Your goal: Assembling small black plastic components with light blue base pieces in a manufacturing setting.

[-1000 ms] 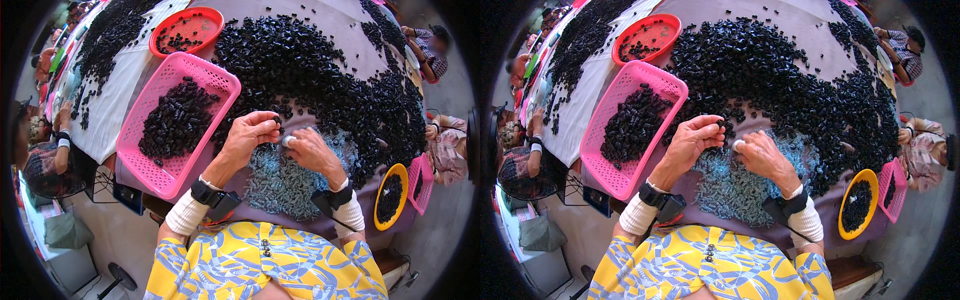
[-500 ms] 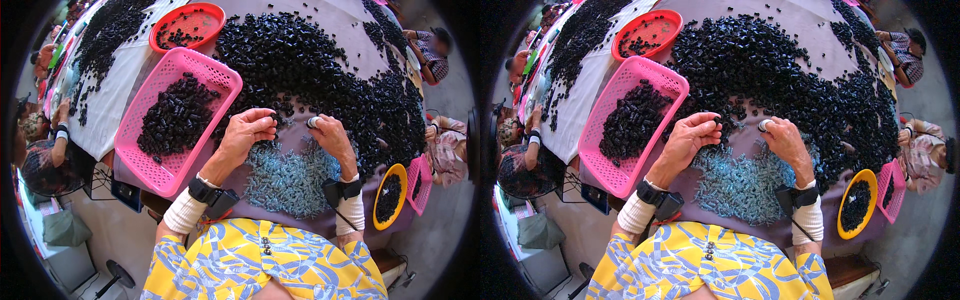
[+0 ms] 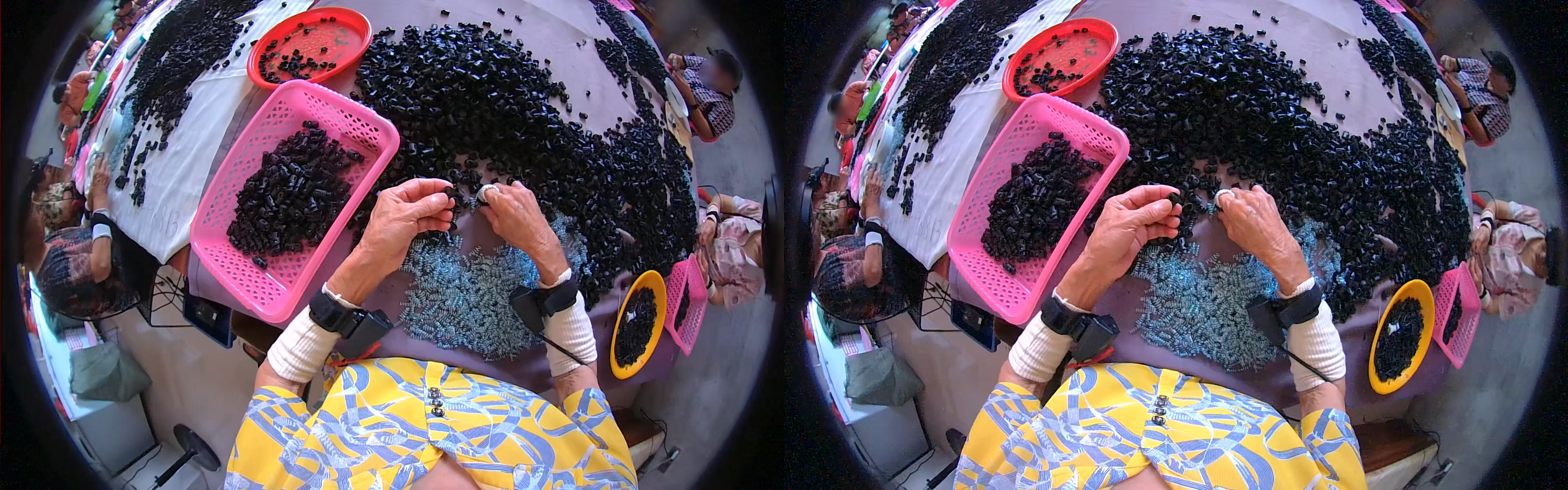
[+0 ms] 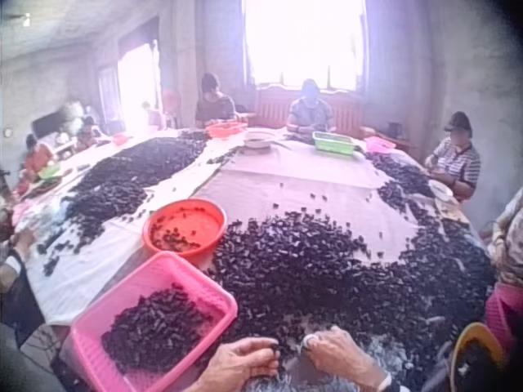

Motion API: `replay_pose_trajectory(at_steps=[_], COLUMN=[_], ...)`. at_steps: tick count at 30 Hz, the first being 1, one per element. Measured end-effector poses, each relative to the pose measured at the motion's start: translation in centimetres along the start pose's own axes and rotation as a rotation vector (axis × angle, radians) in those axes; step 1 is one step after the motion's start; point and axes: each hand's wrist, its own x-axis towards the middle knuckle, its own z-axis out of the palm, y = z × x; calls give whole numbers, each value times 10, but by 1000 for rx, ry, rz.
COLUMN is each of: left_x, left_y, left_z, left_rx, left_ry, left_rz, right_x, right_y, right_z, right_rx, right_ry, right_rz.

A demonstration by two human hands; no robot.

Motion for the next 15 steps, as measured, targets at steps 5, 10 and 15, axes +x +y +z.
replay_pose_trajectory(at_steps=[5, 10, 15], left_x=[0, 1, 2], left_y=[-2, -3, -4], left_z=[1, 4, 5], left_rx=[18, 34, 28], left_ry=[12, 0, 16], left_rz=[2, -8, -7], right_x=[-4, -5, -7], right_y=[6, 8, 6], right_z=[-2, 1, -2], right_rx=[81, 84, 134], right_ry=[-21, 25, 43], right_rz=[38, 0, 41])
